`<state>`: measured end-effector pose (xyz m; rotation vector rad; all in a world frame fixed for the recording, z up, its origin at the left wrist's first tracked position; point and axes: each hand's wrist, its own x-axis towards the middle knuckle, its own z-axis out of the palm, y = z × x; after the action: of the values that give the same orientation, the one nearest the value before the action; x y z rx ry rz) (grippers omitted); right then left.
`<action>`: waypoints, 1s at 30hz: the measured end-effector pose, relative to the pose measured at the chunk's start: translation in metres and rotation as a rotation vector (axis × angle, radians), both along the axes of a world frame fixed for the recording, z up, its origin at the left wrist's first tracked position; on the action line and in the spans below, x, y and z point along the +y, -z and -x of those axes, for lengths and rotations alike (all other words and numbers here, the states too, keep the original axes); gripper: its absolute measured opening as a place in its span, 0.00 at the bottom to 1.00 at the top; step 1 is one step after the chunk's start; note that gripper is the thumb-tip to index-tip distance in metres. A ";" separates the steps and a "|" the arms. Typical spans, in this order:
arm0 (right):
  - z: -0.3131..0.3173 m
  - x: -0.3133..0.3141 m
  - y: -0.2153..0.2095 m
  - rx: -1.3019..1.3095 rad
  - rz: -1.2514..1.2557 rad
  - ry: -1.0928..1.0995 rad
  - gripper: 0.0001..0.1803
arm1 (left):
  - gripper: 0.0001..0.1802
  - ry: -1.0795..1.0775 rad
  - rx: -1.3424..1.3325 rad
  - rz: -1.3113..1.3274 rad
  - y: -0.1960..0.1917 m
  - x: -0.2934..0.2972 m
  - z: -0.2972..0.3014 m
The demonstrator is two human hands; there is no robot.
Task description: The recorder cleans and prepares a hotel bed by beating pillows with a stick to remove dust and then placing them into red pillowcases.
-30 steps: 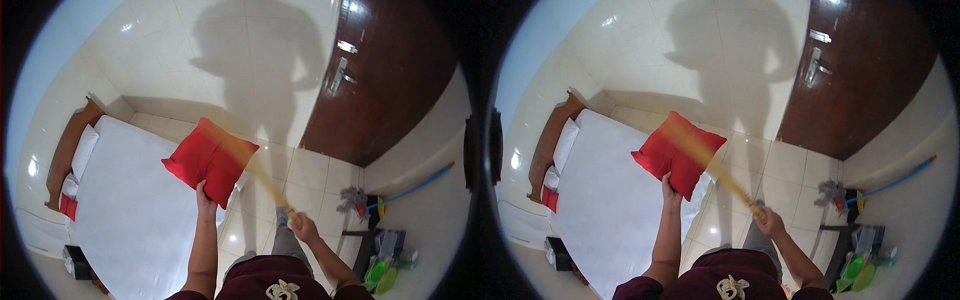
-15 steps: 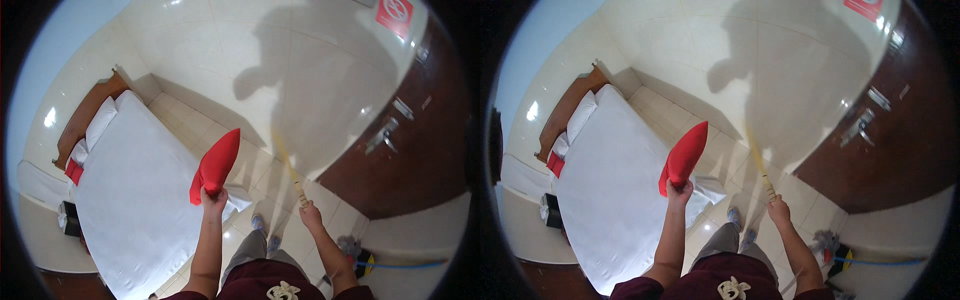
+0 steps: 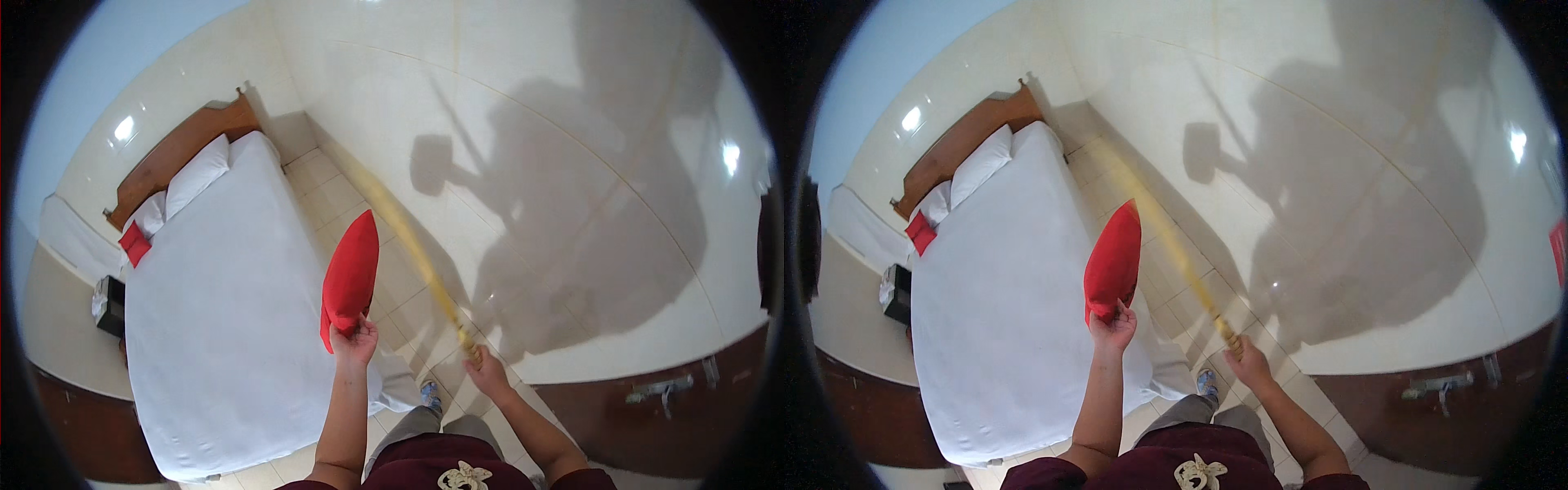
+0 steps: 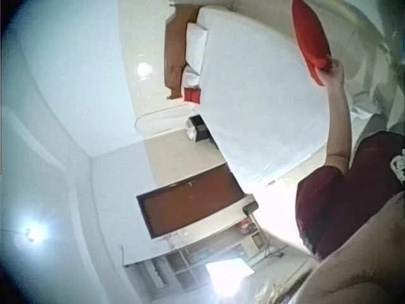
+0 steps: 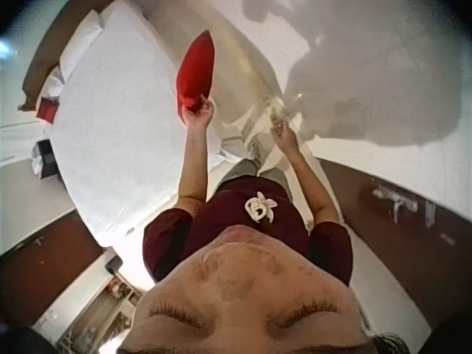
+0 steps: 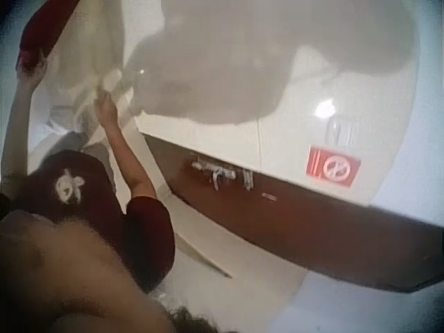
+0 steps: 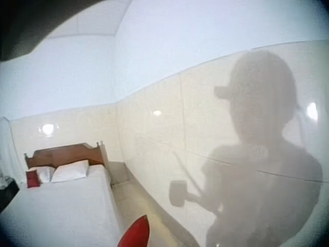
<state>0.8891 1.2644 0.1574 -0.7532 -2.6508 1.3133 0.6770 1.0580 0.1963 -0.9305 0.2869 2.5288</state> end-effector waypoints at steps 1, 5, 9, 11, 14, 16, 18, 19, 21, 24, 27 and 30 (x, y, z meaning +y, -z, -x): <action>0.020 0.005 0.004 -0.003 0.002 -0.025 0.20 | 0.19 -0.025 -0.003 0.002 -0.002 0.003 0.012; 0.110 0.036 0.028 -0.312 -0.006 -0.007 0.19 | 0.18 -0.106 -0.019 -0.008 -0.011 0.014 0.051; 0.196 0.031 -0.005 0.086 0.116 0.069 0.17 | 0.17 -0.156 -0.030 0.041 0.000 0.008 0.089; 0.231 0.029 -0.021 0.201 0.120 -0.407 0.18 | 0.16 -0.185 -0.030 0.048 0.005 0.010 0.108; 0.305 0.057 0.010 -0.073 -0.100 -0.441 0.19 | 0.15 -0.227 -0.041 0.056 0.015 0.020 0.150; 0.358 0.076 0.012 -0.219 -0.077 -0.278 0.22 | 0.14 -0.280 -0.066 0.058 0.021 0.024 0.177; 0.397 0.075 0.010 -0.028 -0.019 -0.339 0.23 | 0.13 -0.245 -0.071 0.207 0.029 0.026 0.196; 0.417 0.071 -0.005 0.160 0.046 -0.371 0.24 | 0.13 -0.277 -0.074 0.203 0.030 0.032 0.210; 0.457 0.051 -0.051 0.410 0.013 -0.625 0.25 | 0.12 -0.194 -0.029 0.408 0.040 0.041 0.231; 0.523 0.025 -0.071 0.664 0.094 -0.936 0.26 | 0.13 -0.147 -0.042 0.445 0.029 0.062 0.270; 0.566 0.021 -0.069 0.419 -0.075 -1.055 0.21 | 0.13 -0.128 -0.080 0.487 0.027 0.070 0.301; 0.611 0.014 -0.070 0.482 -0.177 -1.168 0.16 | 0.15 -0.037 -0.033 0.532 0.024 0.060 0.333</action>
<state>0.2783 1.2779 0.2270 1.1663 -2.6632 1.0981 0.3435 1.1179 0.1721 -1.1695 0.9733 2.5087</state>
